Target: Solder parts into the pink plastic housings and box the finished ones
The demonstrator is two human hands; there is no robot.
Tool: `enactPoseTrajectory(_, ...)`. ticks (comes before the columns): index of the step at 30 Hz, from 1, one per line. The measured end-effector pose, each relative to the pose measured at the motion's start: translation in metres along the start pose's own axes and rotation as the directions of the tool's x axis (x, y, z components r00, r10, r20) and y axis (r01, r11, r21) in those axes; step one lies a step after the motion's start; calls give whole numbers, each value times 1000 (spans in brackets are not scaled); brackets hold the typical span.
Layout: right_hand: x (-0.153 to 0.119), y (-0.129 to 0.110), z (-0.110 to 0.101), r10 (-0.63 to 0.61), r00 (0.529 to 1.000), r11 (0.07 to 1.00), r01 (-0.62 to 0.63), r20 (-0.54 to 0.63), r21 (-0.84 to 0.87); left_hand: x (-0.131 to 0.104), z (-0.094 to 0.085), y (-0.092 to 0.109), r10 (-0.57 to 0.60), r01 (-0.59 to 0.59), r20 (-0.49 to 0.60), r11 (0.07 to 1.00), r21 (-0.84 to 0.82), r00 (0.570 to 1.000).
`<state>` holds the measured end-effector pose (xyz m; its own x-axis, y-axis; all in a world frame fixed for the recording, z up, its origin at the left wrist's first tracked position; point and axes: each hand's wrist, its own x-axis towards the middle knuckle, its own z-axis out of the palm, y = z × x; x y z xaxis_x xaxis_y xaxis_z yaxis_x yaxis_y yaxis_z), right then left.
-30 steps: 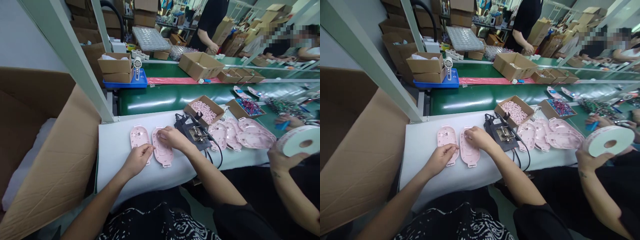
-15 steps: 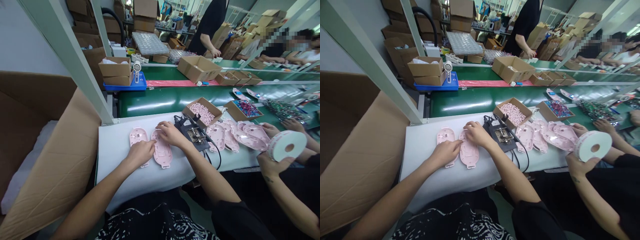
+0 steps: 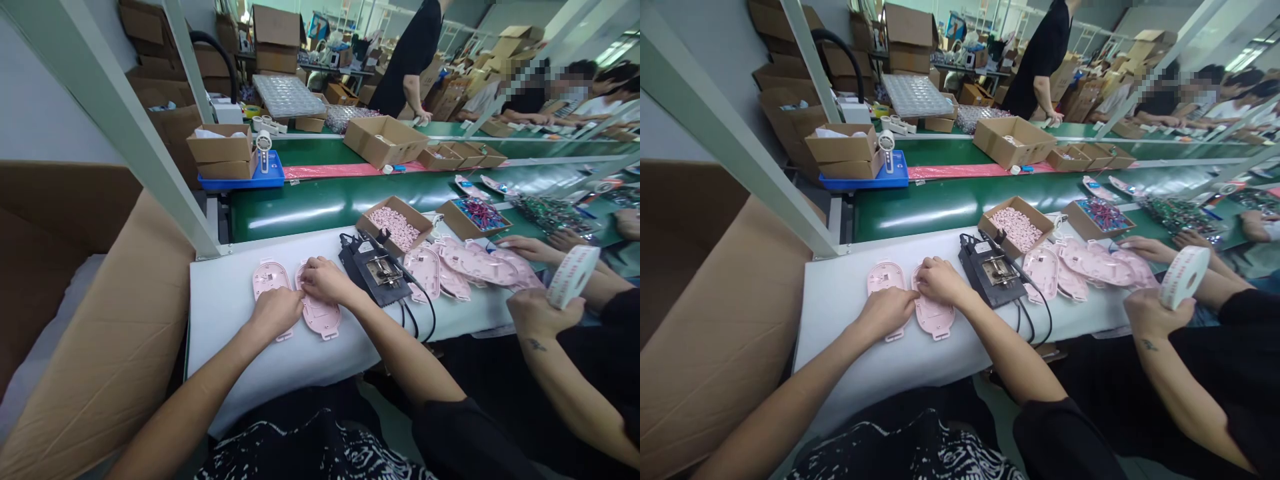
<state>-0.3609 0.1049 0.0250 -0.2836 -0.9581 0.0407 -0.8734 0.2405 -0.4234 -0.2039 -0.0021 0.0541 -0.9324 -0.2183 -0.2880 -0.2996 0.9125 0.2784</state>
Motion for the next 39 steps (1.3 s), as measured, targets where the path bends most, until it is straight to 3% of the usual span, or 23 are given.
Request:
enactPoseTrajectory(7, -3, 7, -16, 92, 989, 956, -55, -116, 289, 1, -7, -7, -61, 38, -137, 986, -164, 989)
enactPoseTrajectory(13, -2, 8, -5, -55, 987, 921, 108, -148, 375, 7, -6, -14, -108, 71, -176, 977, -201, 978)
enactPoseTrajectory(17, -6, 5, 0, 11, 975, 849, 108, -221, 517, 8, -2, -17, -110, 49, -209, 959, -278, 972)
enactPoseTrajectory(21, -13, -8, 1, 49, 977, 776, 93, -207, 623, 9, 0, -16, -80, -15, -267, 941, -337, 960)
enactPoseTrajectory(26, -16, -19, -3, 43, 980, 788, 88, -196, 610, 14, 1, -18, -14, -85, -262, 928, -363, 965)
enactPoseTrajectory(31, -16, -11, -10, 35, 986, 802, 70, -164, 593, 15, 0, -21, 44, -124, -210, 916, -382, 977)
enactPoseTrajectory(35, -12, 3, -21, 76, 994, 845, -22, -79, 534, 15, 1, -21, -13, -50, -188, 945, -324, 982)
enactPoseTrajectory(39, -1, 8, -21, 123, 992, 929, -106, -26, 355, 15, 4, -21, -80, 39, -186, 976, -213, 979)
